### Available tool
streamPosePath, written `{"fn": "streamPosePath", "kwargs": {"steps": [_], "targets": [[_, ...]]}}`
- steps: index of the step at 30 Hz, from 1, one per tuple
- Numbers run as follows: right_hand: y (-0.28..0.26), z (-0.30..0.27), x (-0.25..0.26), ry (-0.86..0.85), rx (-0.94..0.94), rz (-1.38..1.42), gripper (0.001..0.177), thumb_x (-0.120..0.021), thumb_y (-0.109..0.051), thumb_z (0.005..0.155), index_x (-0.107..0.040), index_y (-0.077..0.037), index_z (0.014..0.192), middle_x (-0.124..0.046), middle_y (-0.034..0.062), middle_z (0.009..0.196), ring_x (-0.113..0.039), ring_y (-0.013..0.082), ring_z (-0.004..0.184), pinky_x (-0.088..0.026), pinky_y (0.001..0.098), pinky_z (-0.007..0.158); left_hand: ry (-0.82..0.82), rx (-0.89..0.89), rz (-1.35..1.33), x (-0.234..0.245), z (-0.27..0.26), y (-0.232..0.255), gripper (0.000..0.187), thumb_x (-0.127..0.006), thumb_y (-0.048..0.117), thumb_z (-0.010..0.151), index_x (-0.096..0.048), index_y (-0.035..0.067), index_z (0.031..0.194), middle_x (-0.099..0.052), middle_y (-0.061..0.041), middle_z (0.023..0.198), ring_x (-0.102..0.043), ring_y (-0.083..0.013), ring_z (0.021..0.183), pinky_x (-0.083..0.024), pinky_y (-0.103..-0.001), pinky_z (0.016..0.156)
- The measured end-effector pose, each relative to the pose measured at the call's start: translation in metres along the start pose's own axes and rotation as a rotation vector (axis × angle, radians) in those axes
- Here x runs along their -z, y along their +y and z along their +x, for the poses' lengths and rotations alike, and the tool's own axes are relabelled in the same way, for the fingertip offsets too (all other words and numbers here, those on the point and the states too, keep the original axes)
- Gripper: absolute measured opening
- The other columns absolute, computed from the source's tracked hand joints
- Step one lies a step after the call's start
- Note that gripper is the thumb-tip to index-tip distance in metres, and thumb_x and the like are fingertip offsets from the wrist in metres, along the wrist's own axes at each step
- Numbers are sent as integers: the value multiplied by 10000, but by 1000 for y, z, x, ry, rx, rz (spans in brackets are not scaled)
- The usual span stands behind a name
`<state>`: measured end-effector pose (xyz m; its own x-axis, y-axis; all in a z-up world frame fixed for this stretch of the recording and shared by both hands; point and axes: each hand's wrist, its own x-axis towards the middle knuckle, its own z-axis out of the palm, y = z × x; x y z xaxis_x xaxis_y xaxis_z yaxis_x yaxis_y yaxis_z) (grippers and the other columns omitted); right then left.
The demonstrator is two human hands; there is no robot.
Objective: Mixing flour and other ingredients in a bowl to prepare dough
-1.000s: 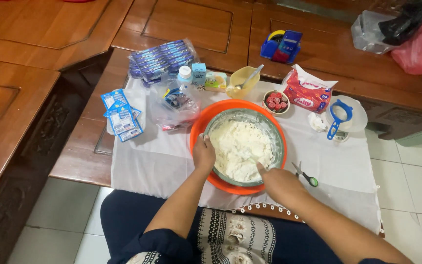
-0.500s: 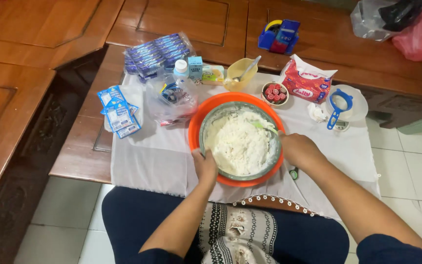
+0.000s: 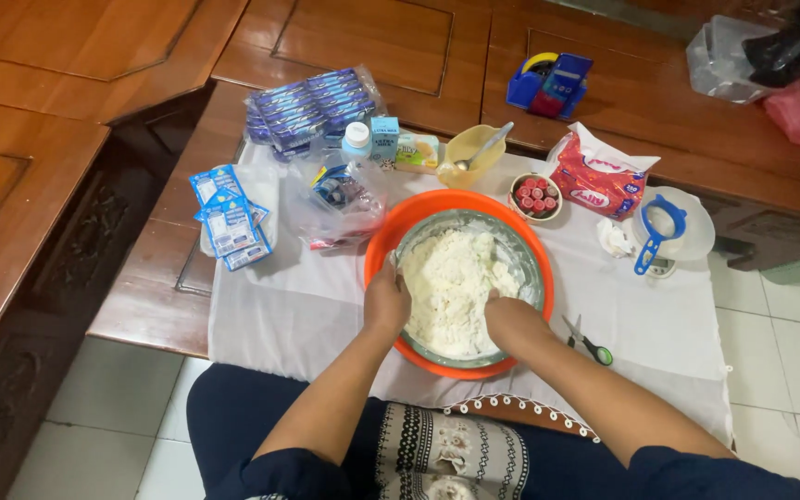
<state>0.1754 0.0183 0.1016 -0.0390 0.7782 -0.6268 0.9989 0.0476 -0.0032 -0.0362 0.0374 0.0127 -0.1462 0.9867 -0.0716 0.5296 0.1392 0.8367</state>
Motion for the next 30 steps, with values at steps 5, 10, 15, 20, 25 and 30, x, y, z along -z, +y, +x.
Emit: {"fn": "streamPosePath", "kwargs": {"steps": [5,10,15,20,25,30], "targets": [[-14,-27,26,2,-82,200,653,-98,-246,1066,-524,117,1403,-716,302,1185,-661,444,1205,-479,617,1034,32,48,-1,-3,-2,2,496,-475,193,1001,-486,61,1479,-685,-245,1212,-645,-379,1188,-515,-478,1029],[5,-43,5,206,233,-228,494,-396,-28,963,-486,61,1441,-728,267,949,-759,410,914,-615,545,760,120,65,-24,-4,-7,11,413,-482,187,1001,-570,33,1374,-692,-265,1137,-662,-419,1120,-533,-499,986],[10,-104,31,304,233,-230,451,-589,-99,909,-631,-47,1355,-716,265,1002,-753,426,935,-617,560,766,185,70,-78,-9,-4,7,389,-489,203,1008,-591,62,1356,-706,-235,1116,-671,-409,1107,-544,-499,963],[-4,-149,46,224,160,-201,391,-549,-38,897,-683,-42,1264,-720,239,970,-758,418,923,-621,539,764,185,75,-64,4,-11,24,335,-499,189,1001,-607,12,1263,-695,-275,1059,-671,-452,1069,-542,-537,939],[-8,-102,-29,178,241,-175,461,-502,-69,915,-584,-40,1368,-720,215,877,-764,415,864,-614,558,715,179,108,-34,-26,6,-11,282,-503,227,1008,-612,40,1189,-697,-234,1040,-686,-414,1055,-557,-502,916],[-15,-50,-52,281,251,-194,465,-446,-43,951,-537,47,1398,-686,251,841,-749,451,824,-597,589,671,89,155,-96,-22,11,-19,323,-476,341,1024,-616,130,1225,-720,-154,1069,-683,-343,1111,-562,-456,944]]}}
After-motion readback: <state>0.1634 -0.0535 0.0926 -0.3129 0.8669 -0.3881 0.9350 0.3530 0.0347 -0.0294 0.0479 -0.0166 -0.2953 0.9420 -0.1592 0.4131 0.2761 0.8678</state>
